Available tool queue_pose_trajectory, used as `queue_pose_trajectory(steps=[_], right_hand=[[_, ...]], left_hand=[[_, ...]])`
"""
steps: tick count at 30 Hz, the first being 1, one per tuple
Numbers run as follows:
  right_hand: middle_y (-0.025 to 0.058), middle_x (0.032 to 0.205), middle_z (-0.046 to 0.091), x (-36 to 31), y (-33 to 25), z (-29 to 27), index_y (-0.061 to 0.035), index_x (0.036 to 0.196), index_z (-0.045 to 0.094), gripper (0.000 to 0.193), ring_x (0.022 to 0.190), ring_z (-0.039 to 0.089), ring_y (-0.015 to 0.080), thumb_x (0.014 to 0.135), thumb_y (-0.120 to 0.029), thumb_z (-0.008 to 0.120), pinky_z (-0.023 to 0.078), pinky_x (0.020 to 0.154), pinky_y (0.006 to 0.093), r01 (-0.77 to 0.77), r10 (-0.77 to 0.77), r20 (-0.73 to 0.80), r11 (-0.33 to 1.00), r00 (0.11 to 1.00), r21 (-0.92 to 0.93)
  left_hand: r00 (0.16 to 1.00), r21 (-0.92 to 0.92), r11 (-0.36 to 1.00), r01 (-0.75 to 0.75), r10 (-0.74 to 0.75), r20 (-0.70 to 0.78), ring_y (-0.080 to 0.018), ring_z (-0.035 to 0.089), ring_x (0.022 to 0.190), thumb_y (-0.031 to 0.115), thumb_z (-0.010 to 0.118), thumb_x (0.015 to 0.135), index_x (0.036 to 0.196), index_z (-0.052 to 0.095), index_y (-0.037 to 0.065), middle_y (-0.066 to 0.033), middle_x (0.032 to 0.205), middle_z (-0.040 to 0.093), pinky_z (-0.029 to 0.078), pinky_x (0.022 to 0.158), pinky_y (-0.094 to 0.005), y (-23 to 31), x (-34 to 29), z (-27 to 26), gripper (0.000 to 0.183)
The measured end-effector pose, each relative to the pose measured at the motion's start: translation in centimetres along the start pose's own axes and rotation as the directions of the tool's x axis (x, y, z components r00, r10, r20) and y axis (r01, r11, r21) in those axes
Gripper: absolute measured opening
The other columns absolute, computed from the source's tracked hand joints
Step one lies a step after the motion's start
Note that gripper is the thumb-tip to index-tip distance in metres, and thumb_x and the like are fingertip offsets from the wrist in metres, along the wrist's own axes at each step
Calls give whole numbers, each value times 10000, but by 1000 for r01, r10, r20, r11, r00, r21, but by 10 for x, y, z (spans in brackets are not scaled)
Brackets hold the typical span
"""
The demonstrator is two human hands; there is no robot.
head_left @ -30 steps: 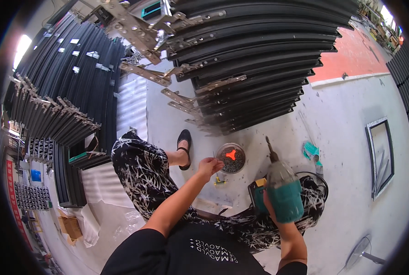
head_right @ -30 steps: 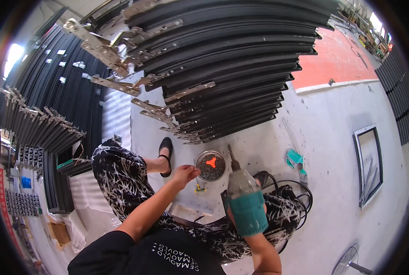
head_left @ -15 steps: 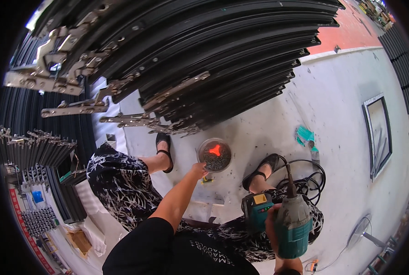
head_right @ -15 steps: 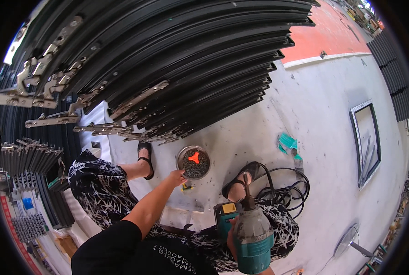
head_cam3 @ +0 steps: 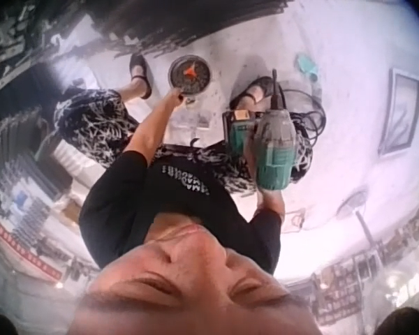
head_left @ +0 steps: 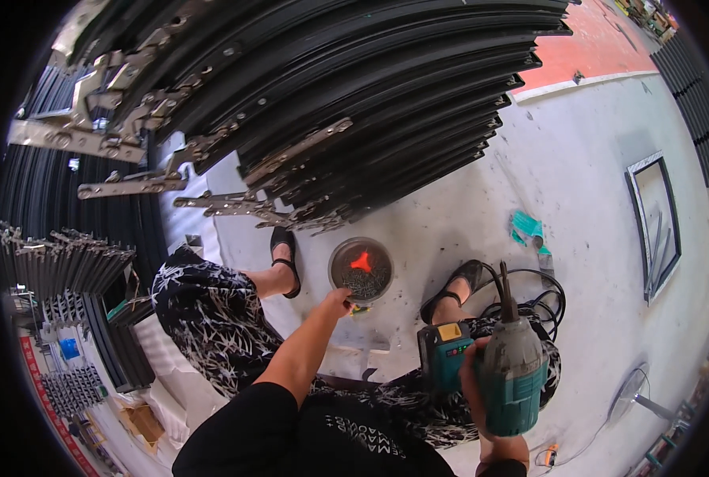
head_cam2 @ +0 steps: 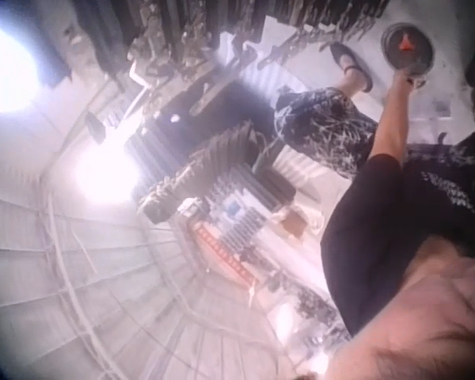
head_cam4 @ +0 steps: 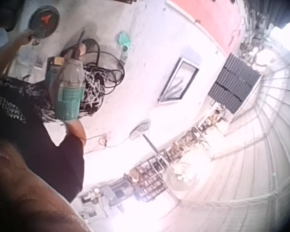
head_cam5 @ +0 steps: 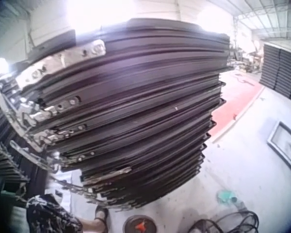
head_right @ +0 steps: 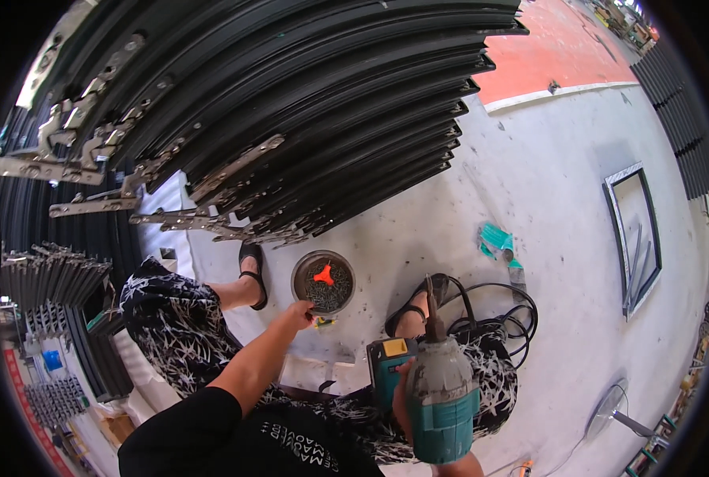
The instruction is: The person fastens metal hinges onto stacked window frames using a power drill and screws, then adjusts the hinges with a screwdriver.
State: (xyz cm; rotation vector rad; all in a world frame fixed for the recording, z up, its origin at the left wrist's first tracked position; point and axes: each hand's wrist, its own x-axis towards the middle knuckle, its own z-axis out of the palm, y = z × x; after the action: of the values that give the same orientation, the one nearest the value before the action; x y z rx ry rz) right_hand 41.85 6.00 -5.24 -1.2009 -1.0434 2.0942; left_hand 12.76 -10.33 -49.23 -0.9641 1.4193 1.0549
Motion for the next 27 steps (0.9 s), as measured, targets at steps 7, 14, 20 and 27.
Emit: queue_pose_trajectory(steps=[7,14,20,27], right_hand=[[114,1138,599,56,89,-40,-78,1220,537,310,1064,553,257,949,-200,447,460,929,383,105,-193,72,768,979,632],[123,1071,620,31,18,25,-74,1113,610,290,1004,569,316,854,-204,594,455,878,424,700,-612,450,253,650,-668],[94,920,618,72,53,89,-54,891,606,198,876,591,303,781,-185,707,469,807,433,867,-495,856,-353,146,-352],[69,767,655,67,82,163,-66,827,626,223,679,637,253,671,-115,778,512,640,375,946,-223,920,109,323,-306]], left_hand=[[993,-533,843,76,-113,-37,-210,608,679,138,546,876,919,572,80,-71,816,603,532,529,-322,-66,45,-74,77],[983,-567,821,-70,-40,-178,-216,653,665,6,589,805,911,563,62,-70,831,629,568,523,-340,-33,-89,-63,123],[992,-651,749,-125,100,-75,-183,661,670,25,564,844,956,583,62,-53,881,649,575,529,-323,5,-117,-100,120],[989,-818,570,-80,145,4,-233,668,768,15,516,866,1043,575,58,-111,974,632,595,584,-375,-1,-94,-144,192]])
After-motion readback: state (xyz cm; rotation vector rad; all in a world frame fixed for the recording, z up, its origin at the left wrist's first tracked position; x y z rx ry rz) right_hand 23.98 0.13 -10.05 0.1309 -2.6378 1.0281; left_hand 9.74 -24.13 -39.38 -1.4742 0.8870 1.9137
